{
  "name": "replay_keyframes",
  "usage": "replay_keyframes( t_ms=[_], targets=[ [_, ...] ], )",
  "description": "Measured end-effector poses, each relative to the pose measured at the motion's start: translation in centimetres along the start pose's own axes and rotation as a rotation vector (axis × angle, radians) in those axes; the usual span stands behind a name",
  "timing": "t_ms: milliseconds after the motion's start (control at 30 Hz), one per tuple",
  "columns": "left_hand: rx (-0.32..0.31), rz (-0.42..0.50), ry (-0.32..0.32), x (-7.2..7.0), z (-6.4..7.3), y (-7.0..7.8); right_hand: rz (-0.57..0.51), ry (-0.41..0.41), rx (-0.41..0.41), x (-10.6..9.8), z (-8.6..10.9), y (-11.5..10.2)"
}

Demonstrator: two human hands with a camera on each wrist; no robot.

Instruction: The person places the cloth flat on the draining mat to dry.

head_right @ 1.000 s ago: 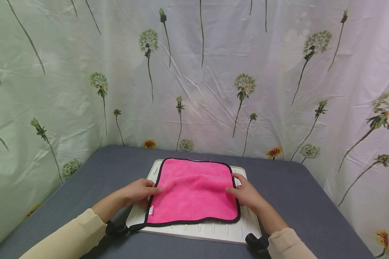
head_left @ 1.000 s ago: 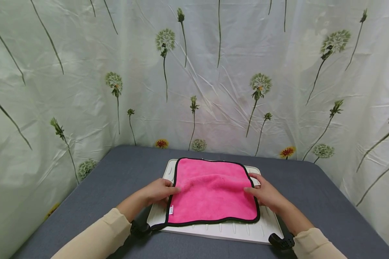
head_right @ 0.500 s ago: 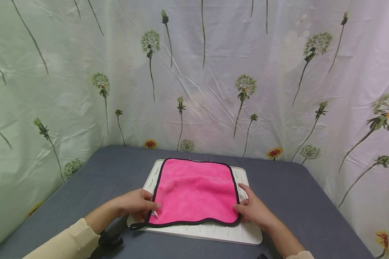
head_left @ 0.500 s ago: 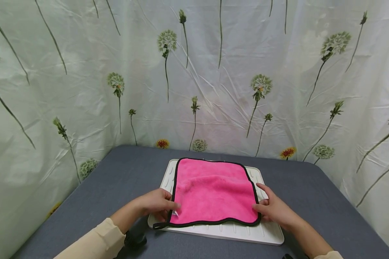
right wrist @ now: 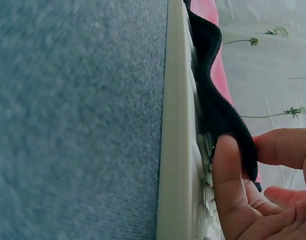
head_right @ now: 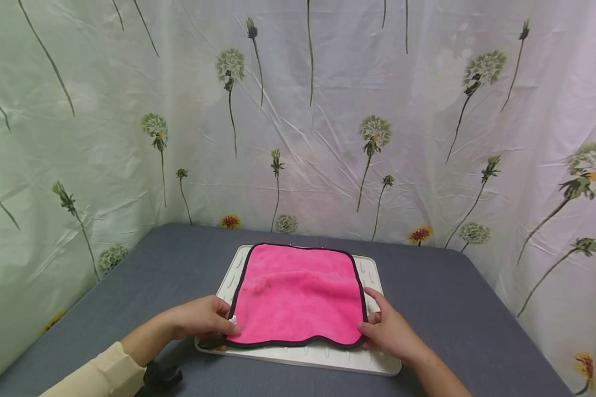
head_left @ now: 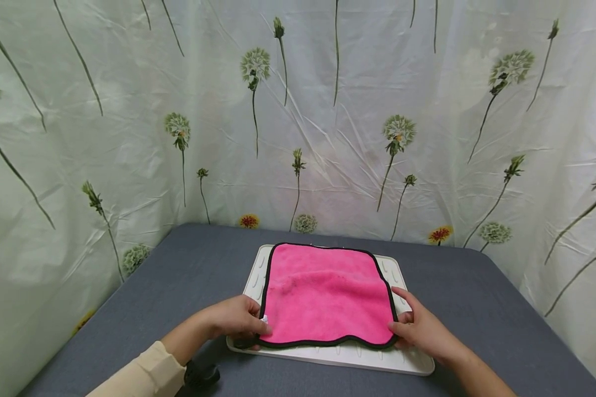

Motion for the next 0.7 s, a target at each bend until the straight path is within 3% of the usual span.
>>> replay_keyframes(
  t_ms=[300, 700],
  targets=[
    [0.025, -0.078, 0.024, -0.6, 0.5, -0.2, 0.002, -0.001, 0.011, 0.2, 1.1, 0.5],
    [0.011, -0.049, -0.001, -0.8, 1.1, -1.0, -0.047, -0.057, 0.011, 0.8, 2.2, 0.8]
  ],
)
Point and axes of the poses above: each hand's wrist, its own z-axis away from the middle knuckle, its own x-axis out of the palm, y = z × x, the point moved 8 cm from there along -z, towards the middle knuckle, and after that the axes turned 14 degrees about -z, right-handed, at the moved point
